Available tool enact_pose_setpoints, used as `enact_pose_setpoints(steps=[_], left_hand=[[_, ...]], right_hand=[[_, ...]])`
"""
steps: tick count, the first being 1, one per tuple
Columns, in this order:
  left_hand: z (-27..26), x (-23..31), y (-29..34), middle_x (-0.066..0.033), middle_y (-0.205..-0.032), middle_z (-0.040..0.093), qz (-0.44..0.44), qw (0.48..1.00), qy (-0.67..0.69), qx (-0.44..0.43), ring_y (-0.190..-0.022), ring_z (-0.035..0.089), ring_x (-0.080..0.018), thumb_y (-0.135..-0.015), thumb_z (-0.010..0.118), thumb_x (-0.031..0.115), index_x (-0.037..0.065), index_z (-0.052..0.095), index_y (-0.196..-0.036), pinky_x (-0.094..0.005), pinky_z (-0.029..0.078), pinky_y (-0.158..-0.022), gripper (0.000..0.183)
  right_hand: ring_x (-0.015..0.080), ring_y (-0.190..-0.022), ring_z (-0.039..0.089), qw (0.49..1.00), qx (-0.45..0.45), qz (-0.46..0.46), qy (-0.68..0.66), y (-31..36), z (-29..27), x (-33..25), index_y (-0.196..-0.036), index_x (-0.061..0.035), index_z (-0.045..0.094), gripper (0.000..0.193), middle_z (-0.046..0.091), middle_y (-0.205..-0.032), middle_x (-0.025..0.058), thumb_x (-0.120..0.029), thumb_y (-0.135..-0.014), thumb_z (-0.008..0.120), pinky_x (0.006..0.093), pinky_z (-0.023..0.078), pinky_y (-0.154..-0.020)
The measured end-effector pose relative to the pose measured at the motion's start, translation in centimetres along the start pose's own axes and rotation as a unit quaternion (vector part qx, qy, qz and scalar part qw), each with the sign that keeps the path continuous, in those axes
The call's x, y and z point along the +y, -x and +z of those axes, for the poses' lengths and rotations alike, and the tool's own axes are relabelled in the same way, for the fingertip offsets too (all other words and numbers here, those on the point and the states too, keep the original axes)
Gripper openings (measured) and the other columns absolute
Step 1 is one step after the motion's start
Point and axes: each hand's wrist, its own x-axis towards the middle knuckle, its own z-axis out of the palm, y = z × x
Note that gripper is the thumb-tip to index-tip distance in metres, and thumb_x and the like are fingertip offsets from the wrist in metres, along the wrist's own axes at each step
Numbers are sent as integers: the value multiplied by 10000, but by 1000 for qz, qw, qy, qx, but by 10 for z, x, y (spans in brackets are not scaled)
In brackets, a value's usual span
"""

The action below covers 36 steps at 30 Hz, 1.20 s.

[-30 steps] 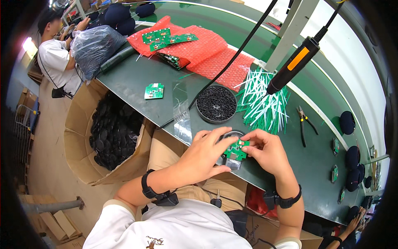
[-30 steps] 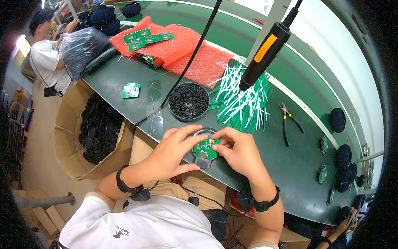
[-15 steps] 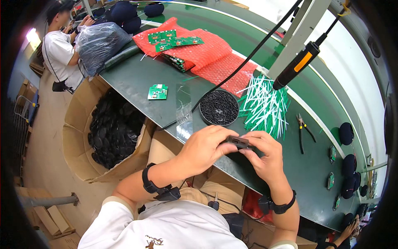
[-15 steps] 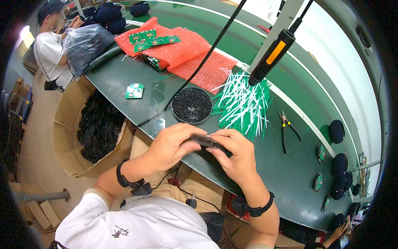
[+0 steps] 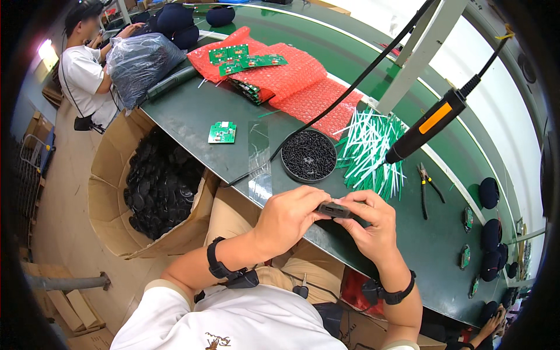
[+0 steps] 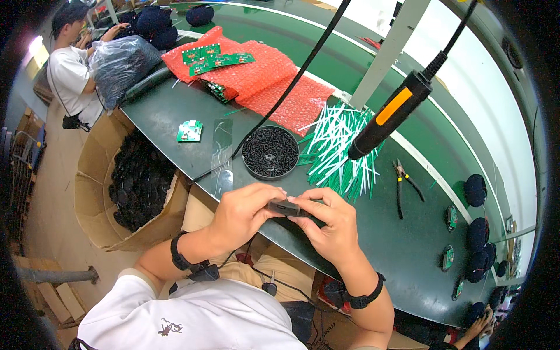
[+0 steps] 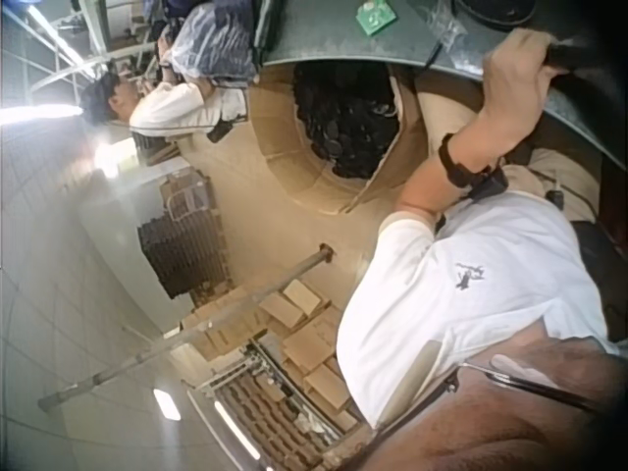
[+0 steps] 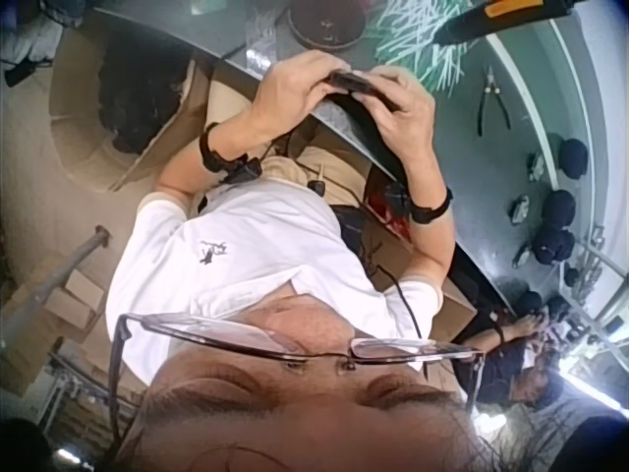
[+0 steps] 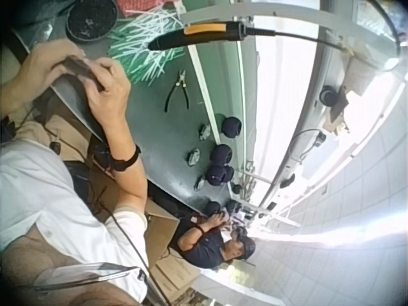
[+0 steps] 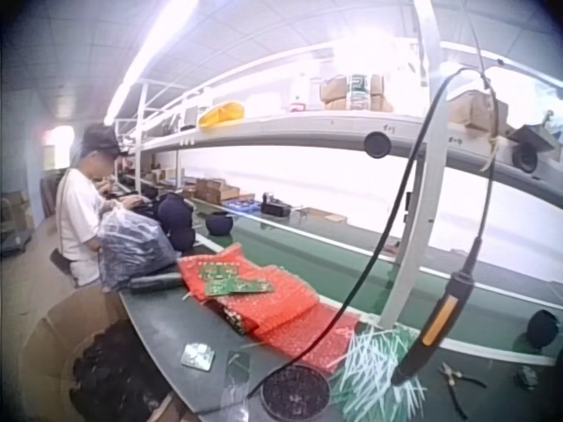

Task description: Assembling PCB components into black plastic circular housings at a factory workstation.

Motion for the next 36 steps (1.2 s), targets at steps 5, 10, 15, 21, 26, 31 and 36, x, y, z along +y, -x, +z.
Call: enact_pose_setpoints(steps=[5, 10, 15, 21, 26, 31, 36], left_hand=[[1, -1, 2, -181, -1062, 731, 20, 1000, -7, 23, -954, 733, -357, -787, 791, -24, 5, 694, -1109, -401, 599, -793, 337], [-1, -1, 3, -176, -1060, 731, 12, 1000, -29, 1, -951, 734, -352, -774, 779, -36, 12, 694, -1102, -402, 599, -789, 343], [1, -2, 3, -176, -1064, 733, 31, 999, -27, 23, -970, 737, -348, -770, 778, -38, 13, 693, -1103, -399, 603, -799, 347], [3, -4, 3, -174, -1064, 741, 29, 999, -11, 33, -975, 742, -342, -765, 788, -34, 12, 709, -1083, -392, 606, -803, 332], [1, -6, 1, -163, -1056, 748, 0, 1000, 25, 8, -949, 743, -335, -781, 801, -17, 20, 726, -1074, -382, 598, -782, 304], [4, -6, -1, -127, -1005, 712, 14, 999, 25, 17, -886, 707, -348, -784, 795, 31, 39, 700, -1073, -413, 571, -735, 304], [1, -4, -2, -140, -1022, 708, 8, 999, 47, 5, -910, 707, -356, -808, 798, 50, 34, 696, -1085, -414, 573, -757, 296]], right_hand=[[241, -898, 742, 1000, 4, -19, 19, 0, 0, 0, -1103, -78, 801, 400, 742, -1010, 107, 21, -718, 844, 325, 587, -776], [244, -900, 752, 1000, 5, -22, 19, 2, 1, -1, -1104, -81, 802, 414, 751, -1011, 116, 50, -712, 820, 319, 601, -765], [243, -894, 753, 999, 8, -28, 25, 2, 1, -1, -1108, -80, 801, 437, 745, -999, 120, 75, -700, 808, 321, 605, -760], [236, -894, 747, 999, 9, -31, 32, 2, 2, -1, -1114, -89, 802, 457, 736, -984, 118, 87, -693, 810, 318, 599, -751], [228, -882, 737, 999, 5, -32, 20, -1, 2, 1, -1110, -100, 804, 442, 729, -983, 108, 61, -699, 833, 317, 588, -734], [224, -851, 727, 999, 17, -33, 24, 0, 2, 0, -1107, -102, 806, 417, 724, -965, 97, 36, -714, 842, 309, 581, -720], [220, -828, 724, 999, 24, -25, 21, 1, 3, -1, -1100, -102, 810, 408, 722, -937, 97, 35, -717, 843, 308, 580, -707]])
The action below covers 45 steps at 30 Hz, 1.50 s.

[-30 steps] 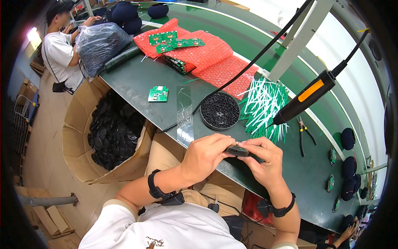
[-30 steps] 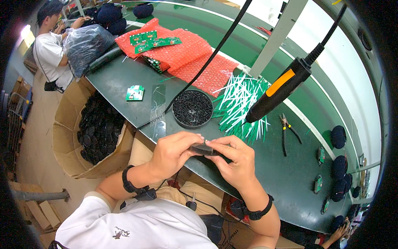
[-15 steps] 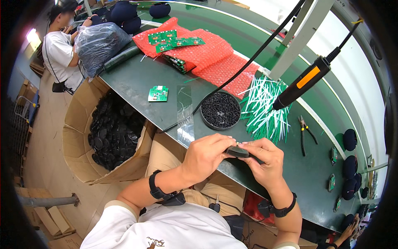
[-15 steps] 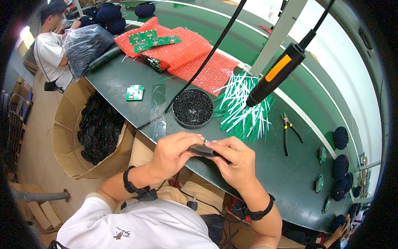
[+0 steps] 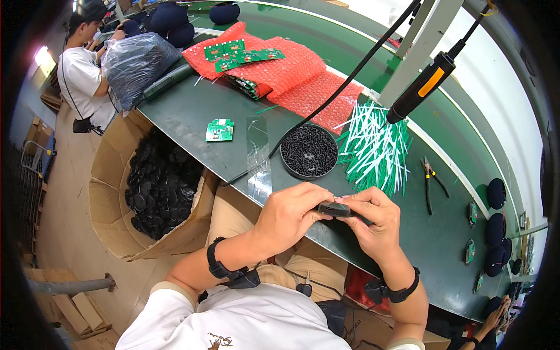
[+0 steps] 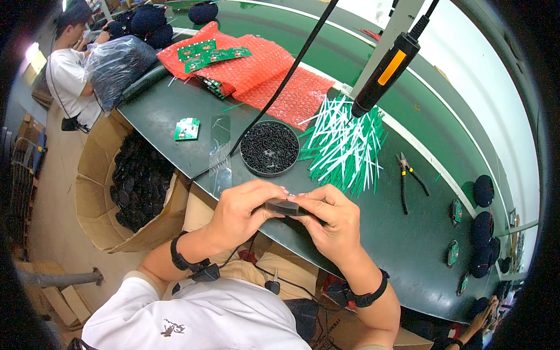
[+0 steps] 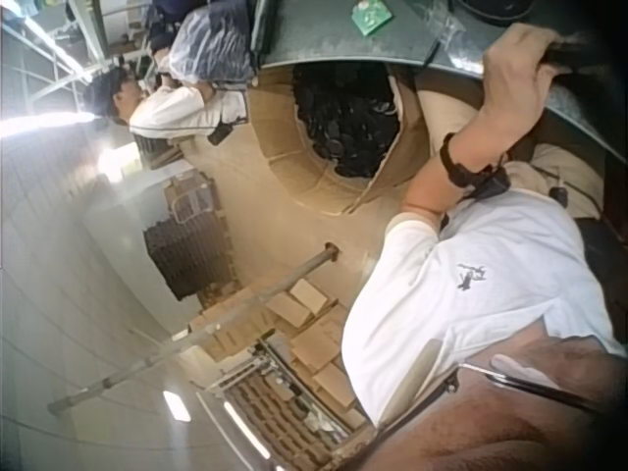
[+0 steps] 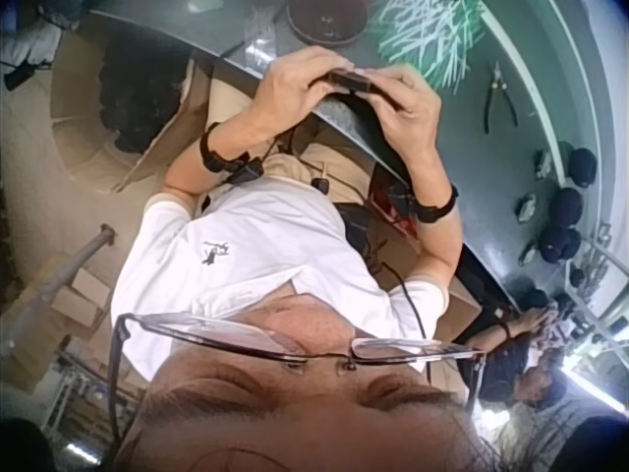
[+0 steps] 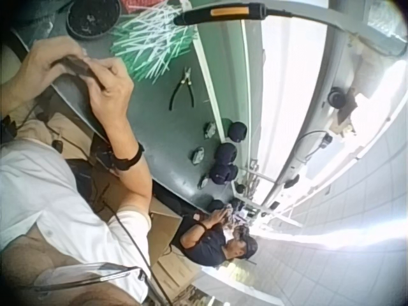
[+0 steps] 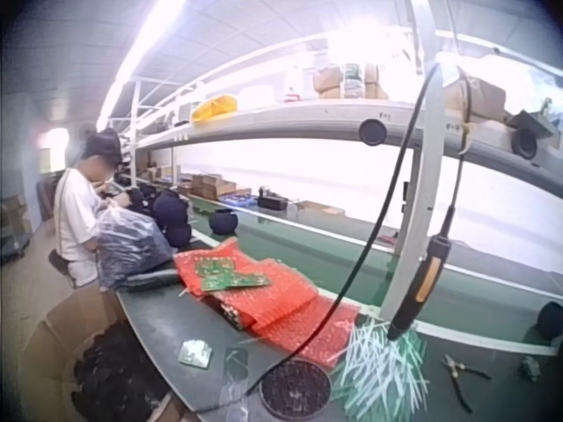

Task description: Assembling PCB components into black plastic circular housings at a factory workstation.

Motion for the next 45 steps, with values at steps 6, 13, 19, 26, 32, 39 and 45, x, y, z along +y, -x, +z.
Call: enact_pose_setpoints(steps=[6, 13, 19, 26, 32, 39, 45], left_hand=[[-5, 4, 2, -159, -1076, 727, -23, 999, 29, -26, -958, 723, -342, -820, 807, 56, 24, 714, -1106, -394, 584, -806, 302], [-1, 5, 3, -172, -1098, 746, -22, 1000, 4, -17, -1000, 739, -327, -808, 810, 42, 14, 732, -1097, -389, 598, -834, 300], [-1, 5, 4, -179, -1095, 743, -11, 1000, -1, -9, -1013, 736, -336, -811, 810, 47, 4, 728, -1094, -392, 596, -847, 297], [1, 0, 5, -169, -1104, 734, 28, 999, -15, 18, -1006, 728, -338, -771, 820, 28, 19, 736, -1082, -402, 597, -841, 323], [-10, 3, 23, -107, -1121, 705, 36, 988, -147, -35, -1026, 682, -322, -681, 821, 18, 62, 748, -1093, -404, 588, -856, 421], [-15, 16, 29, -143, -1201, 654, 42, 976, -171, -129, -1107, 652, -347, -709, 865, 326, 13, 706, -1182, -419, 569, -909, 589], [-8, 15, 33, -143, -1198, 657, 46, 973, -197, -116, -1110, 654, -346, -699, 877, 371, 10, 704, -1171, -419, 569, -913, 619]], right_hand=[[219, -819, 727, 1000, 7, 4, -12, 1, 2, 1, -1091, -100, 812, 395, 720, -920, 98, 33, -720, 842, 311, 583, -703], [217, -828, 732, 1000, -1, 17, -20, 3, 1, 2, -1083, -106, 816, 404, 724, -912, 97, 53, -711, 825, 307, 584, -709], [218, -832, 735, 1000, 2, 4, -20, 3, 2, 6, -1081, -109, 819, 409, 727, -908, 99, 50, -704, 828, 309, 584, -708], [240, -919, 720, 1000, 2, -24, -17, -3, 1, 8, -1094, -105, 810, 452, 722, -957, 92, 42, -669, 850, 331, 584, -778], [275, -993, 648, 991, -132, 13, -2, -2, -11, 1, -1060, -83, 788, 405, 674, -1040, 64, -5, -672, 874, 375, 547, -878], [304, -1051, 624, 987, -135, 86, -26, -7, -4, 5, -1094, -49, 748, 380, 637, -1100, 123, -119, -744, 876, 389, 532, -864], [317, -1050, 593, 983, -152, 91, 51, -5, 2, 2, -1119, -54, 729, 416, 601, -1107, 115, -152, -746, 883, 413, 506, -903]])
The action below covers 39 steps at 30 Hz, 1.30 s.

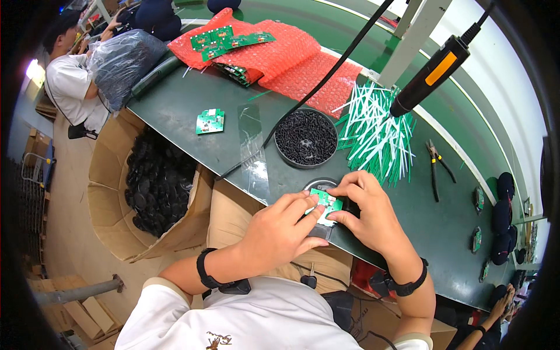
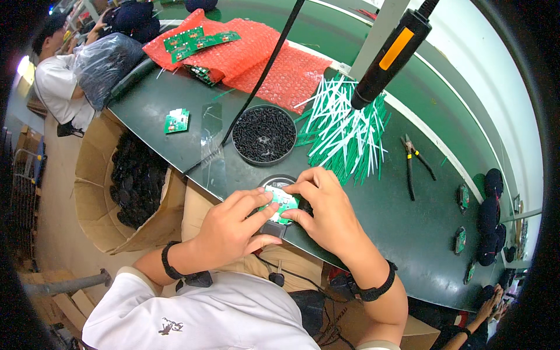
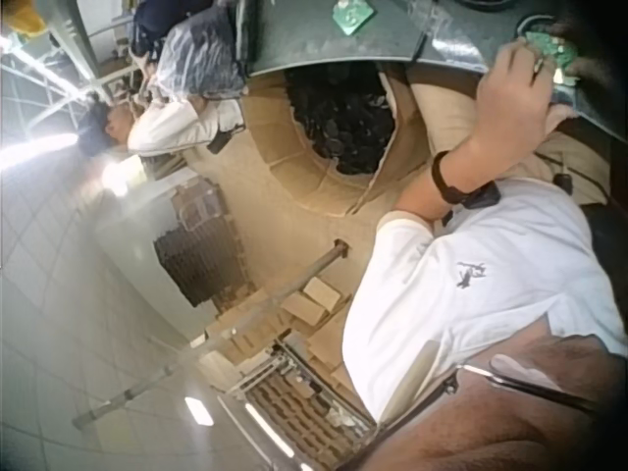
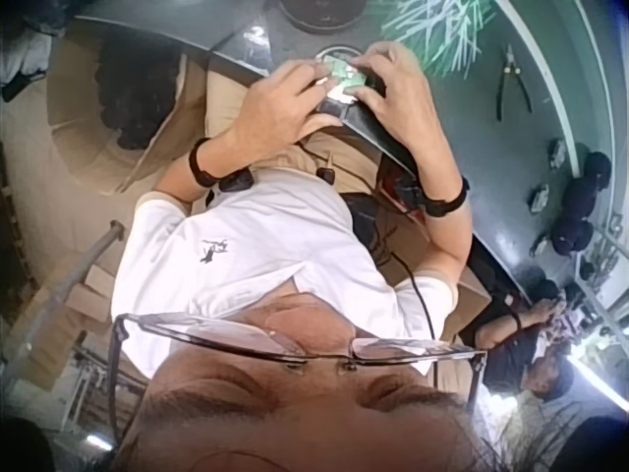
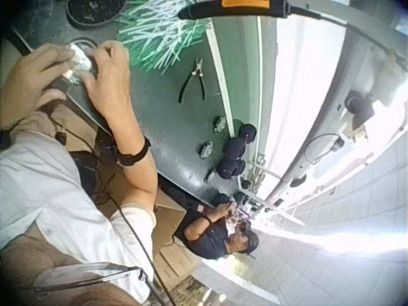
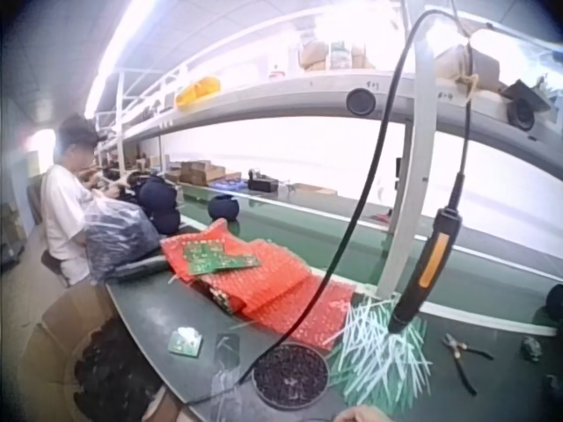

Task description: Assembling PCB components into black plastic circular housings at a factory workstation.

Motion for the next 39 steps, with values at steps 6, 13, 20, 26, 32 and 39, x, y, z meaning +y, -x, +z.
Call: enact_pose_setpoints(steps=[6, 13, 20, 26, 32, 39], left_hand=[[4, 0, 2, -148, -1209, 661, -8, 1000, 12, 15, -1122, 655, -355, -691, 897, 344, 11, 707, -1159, -426, 567, -928, 605], [14, -5, 12, -159, -1288, 630, 8, 996, 60, 72, -1211, 633, -388, -657, 941, 281, 35, 713, -1206, -463, 555, -988, 643], [18, -10, 15, -194, -1352, 582, 74, 983, 57, 160, -1230, 628, -403, -643, 957, 256, 32, 707, -1230, -470, 561, -1002, 677], [11, -6, 2, -195, -1333, 607, 42, 988, 72, 126, -1214, 643, -383, -720, 903, 249, 9, 689, -1218, -439, 565, -970, 593], [6, -4, -16, -178, -1269, 660, -8, 995, 77, 58, -1123, 676, -347, -688, 922, 267, 22, 714, -1180, -406, 569, -926, 588], [-15, -54, -72, -115, -1008, 690, -47, 993, -26, 104, -933, 684, -341, -795, 802, 74, 50, 730, -1027, -418, 566, -794, 244]], right_hand=[[311, -1054, 585, 1000, -16, 9, 3, 0, -2, -1, -1126, -68, 738, 409, 593, -1098, 108, -152, -753, 884, 420, 507, -906], [311, -1103, 619, 999, 49, -23, 0, 5, 0, -3, -1121, -82, 764, 362, 622, -1235, 128, -113, -776, 866, 405, 520, -952], [280, -976, 680, 982, 95, -87, -138, 6, -1, -1, -1091, -78, 783, 285, 650, -1207, 141, -11, -815, 806, 366, 550, -866], [294, -1010, 667, 988, 106, -63, -93, 5, 0, 5, -1090, -74, 781, 260, 646, -1221, 142, -32, -834, 792, 373, 543, -883], [302, -1048, 609, 995, 95, -9, 21, 7, 1, 14, -1094, -74, 774, 250, 641, -1216, 146, -90, -845, 795, 416, 508, -941], [269, -871, 671, 979, 199, -28, -35, 3, -6, 5, -949, -50, 737, 158, 685, -988, 107, -27, -811, 812, 349, 535, -741]])
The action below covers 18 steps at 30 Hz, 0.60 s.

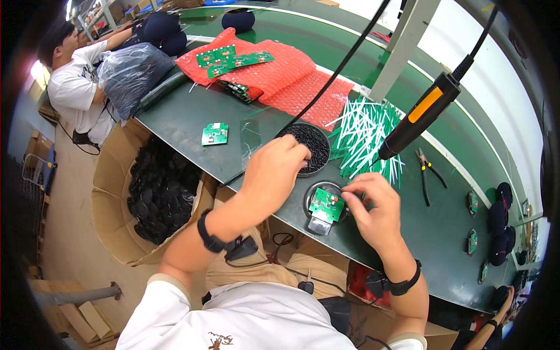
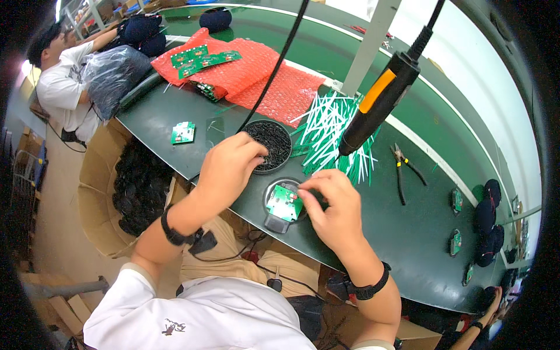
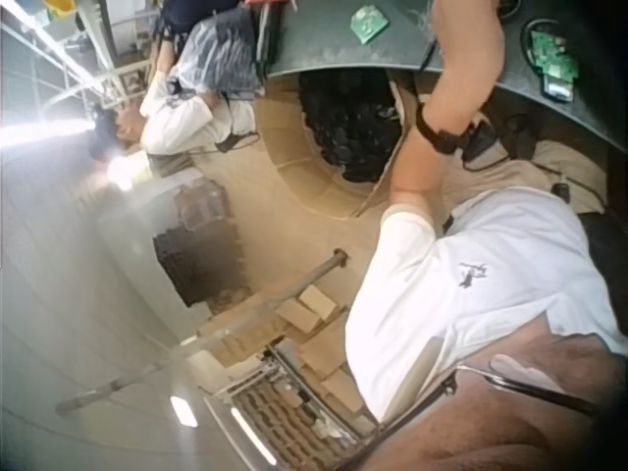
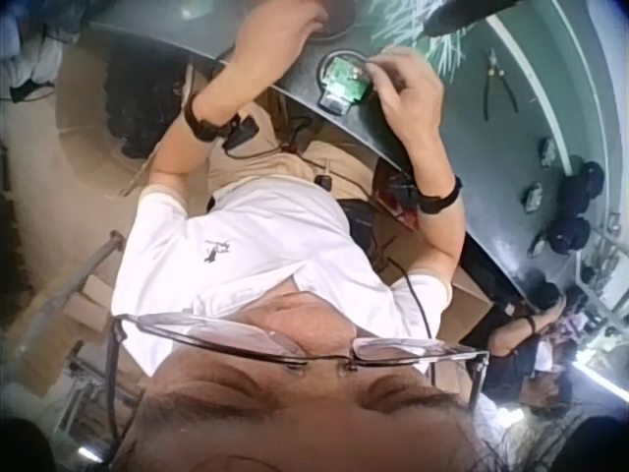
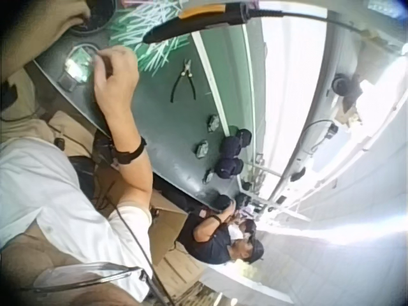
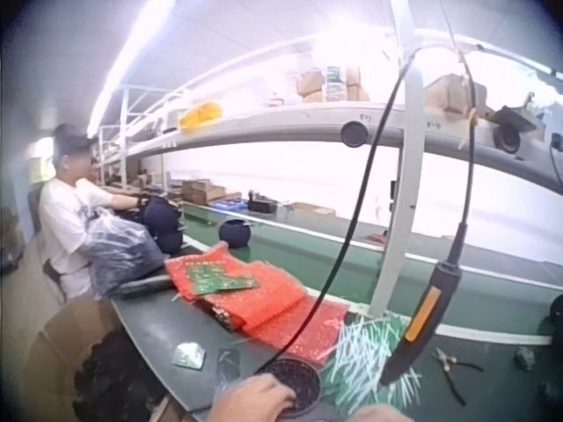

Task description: Assembling PCB components into black plastic circular housings at a factory workstation.

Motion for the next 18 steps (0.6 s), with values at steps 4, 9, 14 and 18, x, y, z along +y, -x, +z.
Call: enact_pose_setpoints(steps=[4, 9, 14, 18], left_hand=[[15, -15, -24, -108, -968, 662, -6, 993, -60, -98, -927, 678, -346, -803, 787, 101, 78, 724, -975, -454, 550, -796, 184], [20, -21, -28, -104, -939, 641, -15, 991, -43, -125, -934, 676, -338, -810, 782, 124, 74, 674, -893, -467, 540, -783, 145], [25, -30, -28, -118, -918, 642, -19, 995, 2, -94, -920, 672, -347, -832, 763, 123, 53, 644, -870, -467, 531, -775, 144], [23, -33, -31, -141, -893, 674, -23, 997, 63, -34, -854, 668, -378, -839, 756, 96, 27, 627, -875, -459, 525, -754, 151]], right_hand=[[103, -729, 576, 988, 151, 24, -27, -5, -27, -7, -934, -16, 677, 79, 632, -928, 53, 9, -892, 738, 246, 469, -673], [197, -1128, 611, 970, 236, 27, -50, -49, -42, 11, -1393, -2, 520, 517, 616, -1294, 128, -15, -920, 726, 296, 514, -888], [244, -1257, 589, 945, 177, 42, -271, -95, -33, 28, -1522, 22, 404, 669, 603, -1364, 151, -18, -929, 711, 385, 469, -1075], [197, -1116, 642, 964, 141, 52, -219, -98, -33, 19, -1397, 20, 524, 525, 676, -1176, 96, -11, -910, 719, 367, 497, -1017]])
